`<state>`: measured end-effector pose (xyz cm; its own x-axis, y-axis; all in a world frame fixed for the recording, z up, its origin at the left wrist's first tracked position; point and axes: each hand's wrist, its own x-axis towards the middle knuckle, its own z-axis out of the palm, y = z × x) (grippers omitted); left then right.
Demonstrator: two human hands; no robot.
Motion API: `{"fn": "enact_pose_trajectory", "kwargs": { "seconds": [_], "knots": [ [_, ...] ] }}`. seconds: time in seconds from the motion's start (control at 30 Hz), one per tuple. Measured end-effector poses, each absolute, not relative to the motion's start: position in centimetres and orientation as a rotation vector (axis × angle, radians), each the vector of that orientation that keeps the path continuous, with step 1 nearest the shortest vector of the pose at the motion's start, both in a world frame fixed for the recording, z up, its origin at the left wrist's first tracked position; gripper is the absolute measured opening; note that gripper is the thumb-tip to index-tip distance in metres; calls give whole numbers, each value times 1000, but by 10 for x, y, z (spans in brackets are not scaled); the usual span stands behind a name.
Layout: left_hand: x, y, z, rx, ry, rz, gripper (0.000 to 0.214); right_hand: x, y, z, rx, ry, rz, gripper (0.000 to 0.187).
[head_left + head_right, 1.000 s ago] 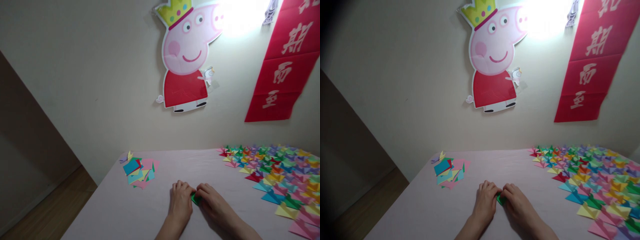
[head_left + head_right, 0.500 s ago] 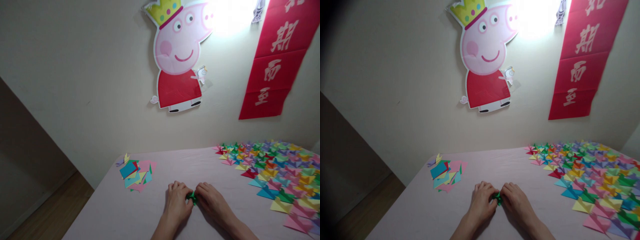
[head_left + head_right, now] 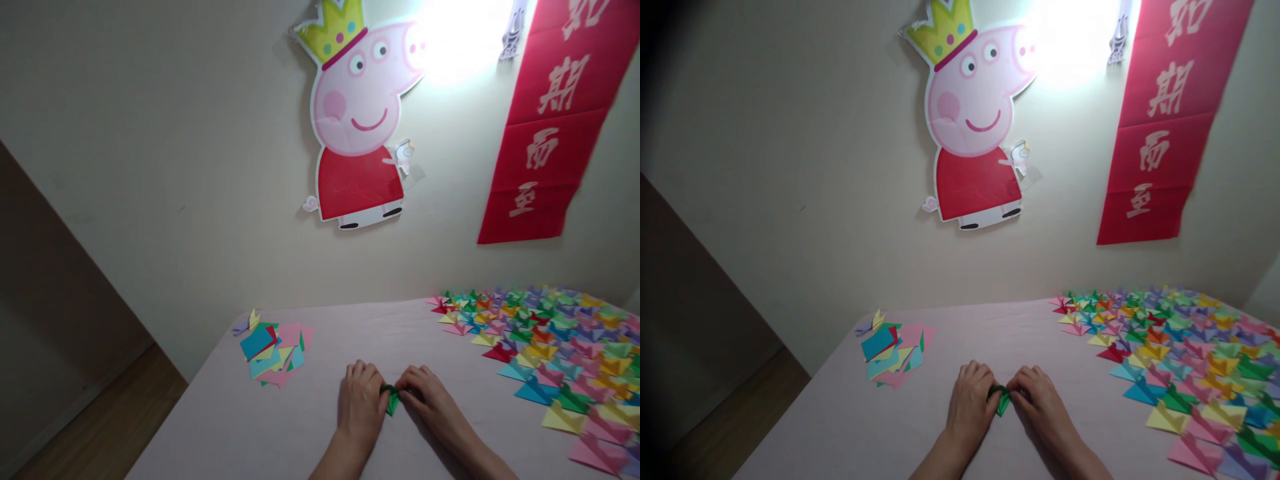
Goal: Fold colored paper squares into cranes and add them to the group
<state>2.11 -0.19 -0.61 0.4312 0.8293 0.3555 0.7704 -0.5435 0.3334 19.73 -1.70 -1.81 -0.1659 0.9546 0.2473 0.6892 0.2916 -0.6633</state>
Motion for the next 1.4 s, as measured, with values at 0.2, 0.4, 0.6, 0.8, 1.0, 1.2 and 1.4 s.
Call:
{"fn": "enact_pose_trajectory", "kwargs": {
  "seconds": [0.2,0.4,0.6,0.8,1.0,1.2,1.4],
  "knots": [
    [21,-1,-8,2480,1479,747,14,192,-11,-9,-1542,-1911,611,9],
    [17,-1,1,2369,1469,725,14,188,-1,-5,-1559,-1967,590,8],
    [17,-1,1,2228,1505,735,10,186,7,-9,-1602,-2022,550,8],
    [20,-2,2,2209,1554,689,8,195,7,-4,-1500,-2052,691,11],
    [16,-4,5,2215,1539,648,10,197,10,-8,-1473,-2023,735,14],
    [11,-5,10,2247,1506,588,11,190,8,-8,-1565,-2041,633,13],
    [16,-6,5,2170,1531,647,15,181,4,-6,-1664,-2033,552,10]
  ]
}}
